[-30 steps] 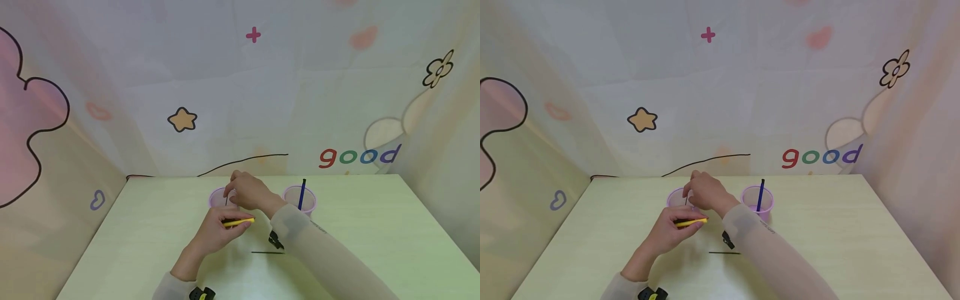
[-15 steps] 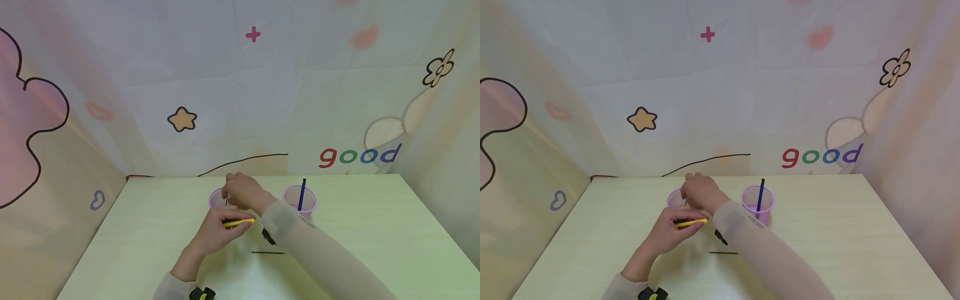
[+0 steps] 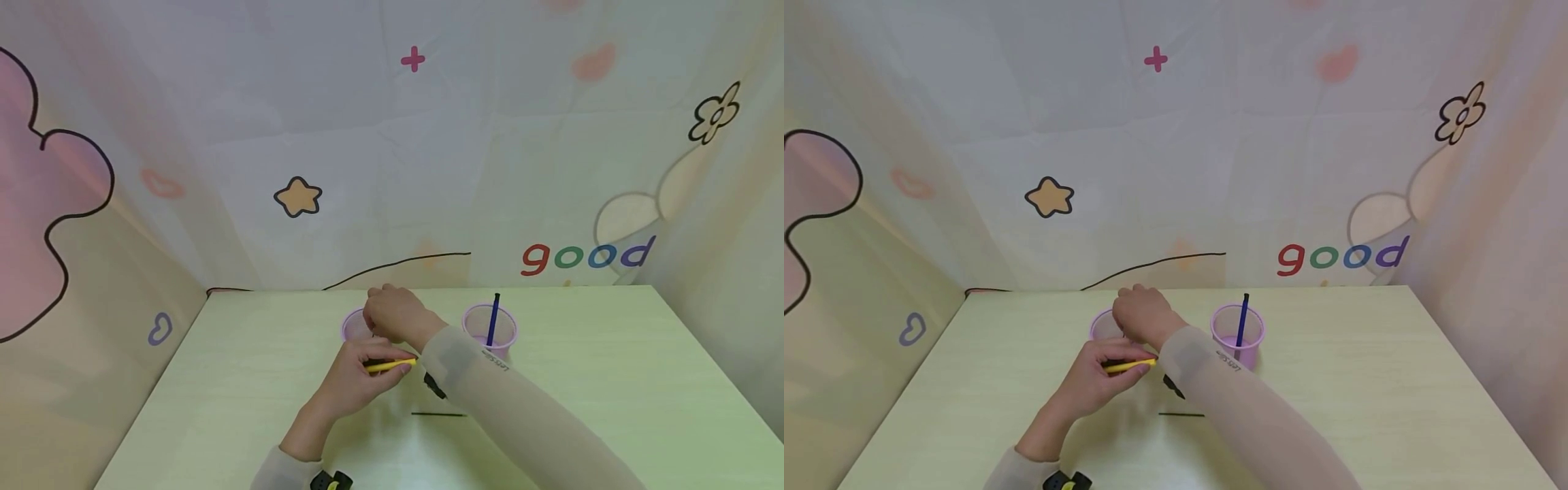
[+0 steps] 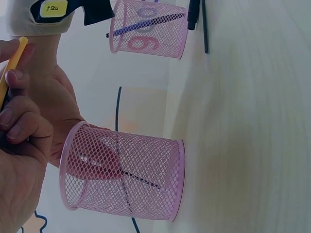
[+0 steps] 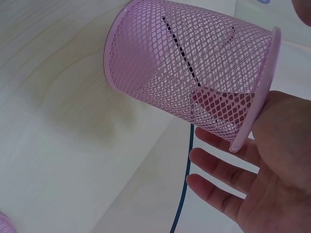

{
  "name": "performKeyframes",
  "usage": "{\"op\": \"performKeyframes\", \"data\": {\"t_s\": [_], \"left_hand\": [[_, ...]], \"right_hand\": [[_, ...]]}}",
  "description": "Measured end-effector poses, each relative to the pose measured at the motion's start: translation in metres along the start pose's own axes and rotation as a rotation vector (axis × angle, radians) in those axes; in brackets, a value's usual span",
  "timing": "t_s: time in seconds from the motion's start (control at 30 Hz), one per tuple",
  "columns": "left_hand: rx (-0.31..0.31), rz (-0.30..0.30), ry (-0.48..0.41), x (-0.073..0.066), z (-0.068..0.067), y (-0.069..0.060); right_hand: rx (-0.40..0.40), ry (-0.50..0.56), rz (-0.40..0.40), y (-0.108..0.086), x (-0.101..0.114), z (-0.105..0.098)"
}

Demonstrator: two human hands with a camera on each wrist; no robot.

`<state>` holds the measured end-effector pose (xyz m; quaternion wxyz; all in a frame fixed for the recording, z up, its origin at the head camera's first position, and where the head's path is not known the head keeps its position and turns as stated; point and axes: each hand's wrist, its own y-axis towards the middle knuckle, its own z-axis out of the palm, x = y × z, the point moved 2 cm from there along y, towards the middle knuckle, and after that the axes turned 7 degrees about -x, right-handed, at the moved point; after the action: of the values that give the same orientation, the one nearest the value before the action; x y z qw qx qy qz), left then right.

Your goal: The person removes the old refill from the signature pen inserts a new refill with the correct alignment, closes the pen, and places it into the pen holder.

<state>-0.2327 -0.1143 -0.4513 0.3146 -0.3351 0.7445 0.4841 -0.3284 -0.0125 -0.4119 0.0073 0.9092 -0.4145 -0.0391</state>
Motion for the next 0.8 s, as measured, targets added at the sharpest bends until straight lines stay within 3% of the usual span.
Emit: {"op": "performKeyframes", "data": {"t_s": [0.33, 0.8], "left_hand": [[0.005, -0.005, -0.001, 0.0007, 0.001, 0.0009], [0.007, -0.068, 0.012, 0.0, 0.0032, -0.0006]], "right_hand": [[0.002, 0.051, -0.004, -0.0017, -0.0026, -0.0017], [-0.009, 0.055, -0.01, -0.0069, -0.0083, -0.007]]}}
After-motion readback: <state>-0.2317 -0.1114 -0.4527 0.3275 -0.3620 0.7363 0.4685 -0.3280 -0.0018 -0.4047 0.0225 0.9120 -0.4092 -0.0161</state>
